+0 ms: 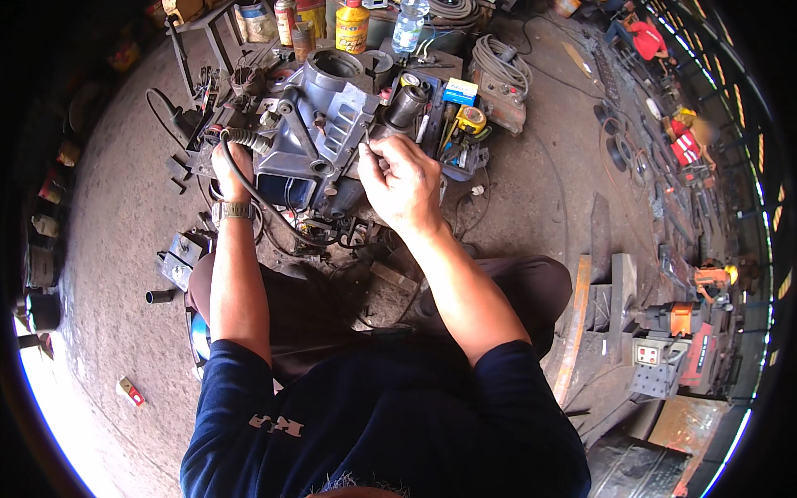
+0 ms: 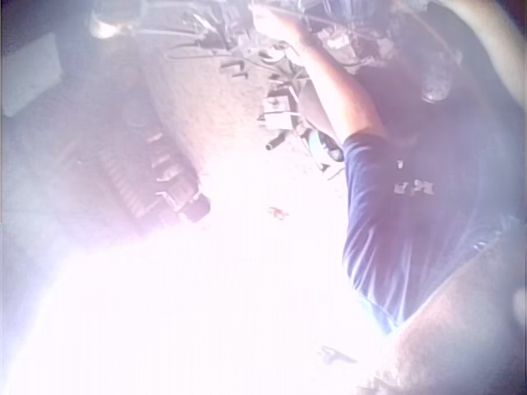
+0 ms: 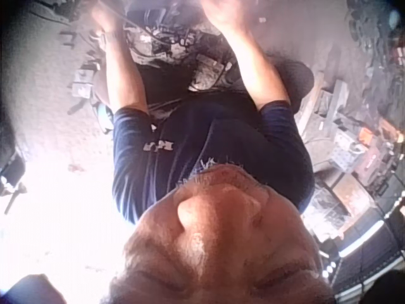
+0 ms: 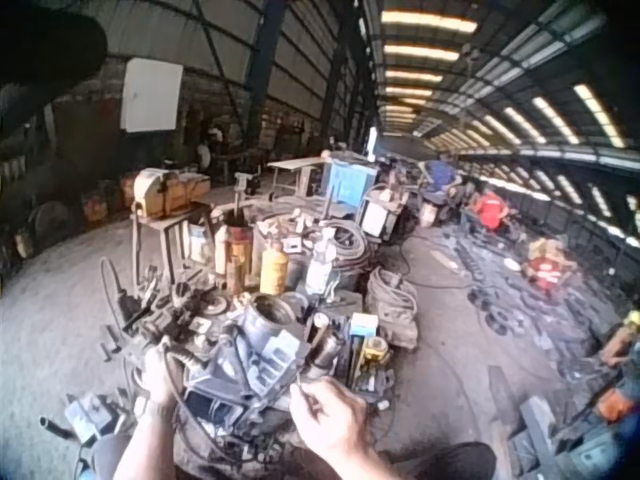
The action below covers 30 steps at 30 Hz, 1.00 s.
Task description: The person sits on the floor and works on a disassembled engine part, using a screwdriver to remove screws and separate components. They handle the engine casing, a metal rod, and a cylindrical part, placing them on the workbench.
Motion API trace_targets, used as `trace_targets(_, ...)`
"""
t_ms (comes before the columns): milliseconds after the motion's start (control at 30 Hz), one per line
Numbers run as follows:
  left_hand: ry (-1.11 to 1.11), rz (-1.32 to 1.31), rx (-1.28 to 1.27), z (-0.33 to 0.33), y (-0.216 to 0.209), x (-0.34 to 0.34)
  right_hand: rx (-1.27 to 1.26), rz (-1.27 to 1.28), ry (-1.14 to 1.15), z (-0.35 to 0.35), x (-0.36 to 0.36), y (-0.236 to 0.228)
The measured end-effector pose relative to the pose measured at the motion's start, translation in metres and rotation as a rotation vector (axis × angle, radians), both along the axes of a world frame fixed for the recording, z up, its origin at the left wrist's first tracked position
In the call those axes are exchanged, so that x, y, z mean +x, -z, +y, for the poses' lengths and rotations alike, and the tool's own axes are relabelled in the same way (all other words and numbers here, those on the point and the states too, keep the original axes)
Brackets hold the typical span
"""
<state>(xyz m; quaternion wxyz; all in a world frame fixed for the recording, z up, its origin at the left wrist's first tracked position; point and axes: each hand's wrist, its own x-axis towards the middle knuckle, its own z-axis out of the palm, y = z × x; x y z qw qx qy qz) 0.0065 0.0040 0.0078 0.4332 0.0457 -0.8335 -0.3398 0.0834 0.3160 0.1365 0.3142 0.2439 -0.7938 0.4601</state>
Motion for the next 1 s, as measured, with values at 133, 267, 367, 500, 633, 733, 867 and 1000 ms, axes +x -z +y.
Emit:
trace_targets(133,0.007,-0.024,0.026,0.0,0.0,0.001,-0.012,-0.011,0.003,-0.004,-0.003,-0.001)
trace_targets(267,0.021,-0.038,0.041,0.0,-0.001,0.002,-0.054,-0.059,-0.022,-0.006,-0.003,0.0)
trace_targets(367,0.041,-0.046,0.052,0.002,-0.004,0.001,-0.153,-0.144,-0.028,-0.009,-0.007,0.012)
trace_targets(500,0.045,-0.042,0.054,-0.002,0.0,0.0,-0.279,-0.205,-0.03,-0.019,-0.002,0.009)
trace_targets(633,0.042,-0.032,0.046,-0.003,0.003,0.0,-0.26,-0.194,-0.02,-0.02,-0.002,0.009)
trace_targets(733,0.045,-0.02,0.102,0.005,-0.007,0.002,-0.314,-0.243,-0.028,-0.025,0.002,0.002)
trace_targets(867,0.031,-0.03,0.066,0.002,-0.005,0.001,-0.239,-0.221,0.03,-0.023,-0.001,0.004)
trace_targets(1000,0.027,0.01,0.06,0.003,-0.004,0.0,0.063,0.011,0.089,-0.008,-0.005,-0.005)
